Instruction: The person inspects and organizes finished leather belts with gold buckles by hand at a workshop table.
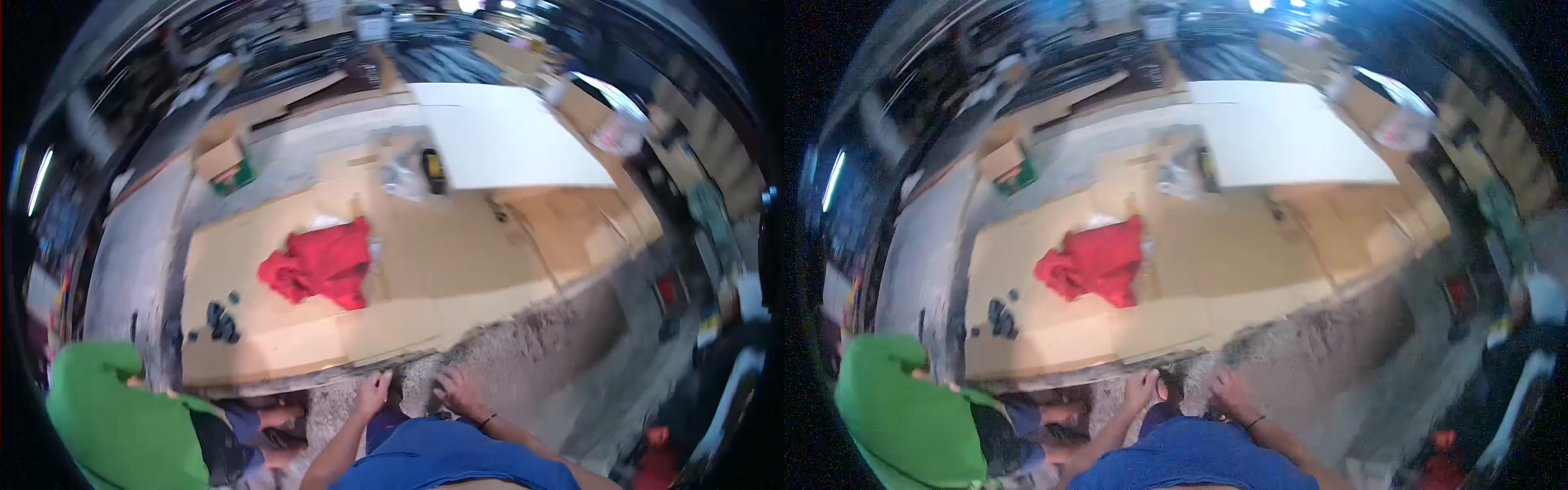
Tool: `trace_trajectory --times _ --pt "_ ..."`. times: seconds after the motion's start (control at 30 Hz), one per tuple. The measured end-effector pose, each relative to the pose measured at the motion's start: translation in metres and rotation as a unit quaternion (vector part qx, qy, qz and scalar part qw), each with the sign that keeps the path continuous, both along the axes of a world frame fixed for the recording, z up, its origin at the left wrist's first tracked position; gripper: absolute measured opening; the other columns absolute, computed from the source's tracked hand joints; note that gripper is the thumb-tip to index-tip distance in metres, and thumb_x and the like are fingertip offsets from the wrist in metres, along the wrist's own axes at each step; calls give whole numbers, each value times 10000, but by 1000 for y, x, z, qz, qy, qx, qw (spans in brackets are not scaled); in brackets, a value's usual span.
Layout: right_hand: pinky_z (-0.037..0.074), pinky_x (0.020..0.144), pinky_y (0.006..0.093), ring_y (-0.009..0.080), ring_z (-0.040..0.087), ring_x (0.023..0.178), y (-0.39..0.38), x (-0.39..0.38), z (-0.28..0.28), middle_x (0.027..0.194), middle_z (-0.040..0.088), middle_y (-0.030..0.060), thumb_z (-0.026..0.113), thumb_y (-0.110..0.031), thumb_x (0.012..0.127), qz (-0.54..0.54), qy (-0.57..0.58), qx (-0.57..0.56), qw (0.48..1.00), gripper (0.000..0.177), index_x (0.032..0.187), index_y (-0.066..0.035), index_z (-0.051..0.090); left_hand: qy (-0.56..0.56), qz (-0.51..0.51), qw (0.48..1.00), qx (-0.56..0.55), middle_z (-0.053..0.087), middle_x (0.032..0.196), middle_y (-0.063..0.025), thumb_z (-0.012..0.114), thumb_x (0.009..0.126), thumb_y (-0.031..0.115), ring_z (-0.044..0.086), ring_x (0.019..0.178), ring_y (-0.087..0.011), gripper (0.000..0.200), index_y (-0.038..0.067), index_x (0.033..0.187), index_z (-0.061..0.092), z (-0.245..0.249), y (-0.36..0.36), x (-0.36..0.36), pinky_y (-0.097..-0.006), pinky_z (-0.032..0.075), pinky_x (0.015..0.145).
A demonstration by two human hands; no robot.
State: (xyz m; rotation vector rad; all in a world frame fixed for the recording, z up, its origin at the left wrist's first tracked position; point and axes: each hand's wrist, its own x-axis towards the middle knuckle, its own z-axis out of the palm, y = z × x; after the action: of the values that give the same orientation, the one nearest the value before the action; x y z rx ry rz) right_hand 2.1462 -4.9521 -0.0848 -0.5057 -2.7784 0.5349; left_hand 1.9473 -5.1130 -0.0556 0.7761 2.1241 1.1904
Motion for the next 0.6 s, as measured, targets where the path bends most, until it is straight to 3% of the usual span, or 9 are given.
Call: trace_trajectory --times 0.07,0.13,0.17,0.2,0.23,0.4,0.47,0.53,0.6 --pt "415 902 440 352 531 1059 -28 87 -6 1113 588 171 607 -387 803 -64 -177 -363 912 458 1116 -53 583 4 -136 990 -36 601 705 -156 542 881 339 617 706 -268 339 19 790 612 -38 -1 57 -375 470 644" --pt "440 886 426 340 576 1024 -40 176 -84 1091 620 185 561 -461 814 -194 -334 -468 795 507 1090 -39 606 -28 -259 960 -102 633 827 -163 550 866 328 629 800 -299 291 46 886 621 -91 -9 85 -376 483 701" --pt "455 867 427 327 597 1012 -50 239 -89 1062 633 196 576 -445 796 -239 -276 -399 841 474 1045 -47 632 -24 -277 955 -103 633 827 -163 550 866 328 629 800 -299 291 46 886 621 -118 -3 86 -376 483 701" --pt "452 861 427 329 582 1046 -68 280 -103 1072 627 201 583 -426 785 -477 -262 -374 751 448 1029 -55 639 -2 -336 937 -94 636 848 -168 553 861 324 627 815 -304 290 46 904 623 -135 6 83 -377 484 717" --pt "452 861 433 355 570 1055 -68 323 -104 1076 619 215 582 -381 787 -548 -200 -432 688 427 1042 -42 629 20 -390 917 -87 640 869 -173 557 855 320 626 830 -309 291 46 921 624 -140 14 86 -378 484 733" --pt "456 856 431 378 577 996 -92 481 -109 1070 608 222 572 -291 789 -583 -131 -321 735 369 1047 -32 625 73 -382 890 -238 655 930 -179 555 802 350 631 885 -316 326 63 914 658 -96 87 66 -410 491 767" --pt "477 814 427 364 597 938 -122 535 -173 1110 595 203 519 -233 832 -491 -348 -99 793 308 1059 -45 606 94 -370 890 -249 652 946 -183 540 798 352 628 899 -323 330 66 908 660 -104 99 57 -417 489 777" --pt "417 898 425 341 566 995 -142 520 -210 996 625 182 478 -120 852 -754 100 -334 556 223 981 -30 635 116 -355 890 -263 650 962 -187 525 794 354 625 912 -330 334 69 901 662 -107 112 58 -425 487 787" --pt "428 907 380 226 554 1018 -134 478 -159 1122 590 100 376 -218 940 -708 -50 -488 509 303 1147 -79 548 130 -386 859 -311 650 968 -180 516 788 359 616 922 -347 344 75 917 660 -111 127 68 -434 483 799"
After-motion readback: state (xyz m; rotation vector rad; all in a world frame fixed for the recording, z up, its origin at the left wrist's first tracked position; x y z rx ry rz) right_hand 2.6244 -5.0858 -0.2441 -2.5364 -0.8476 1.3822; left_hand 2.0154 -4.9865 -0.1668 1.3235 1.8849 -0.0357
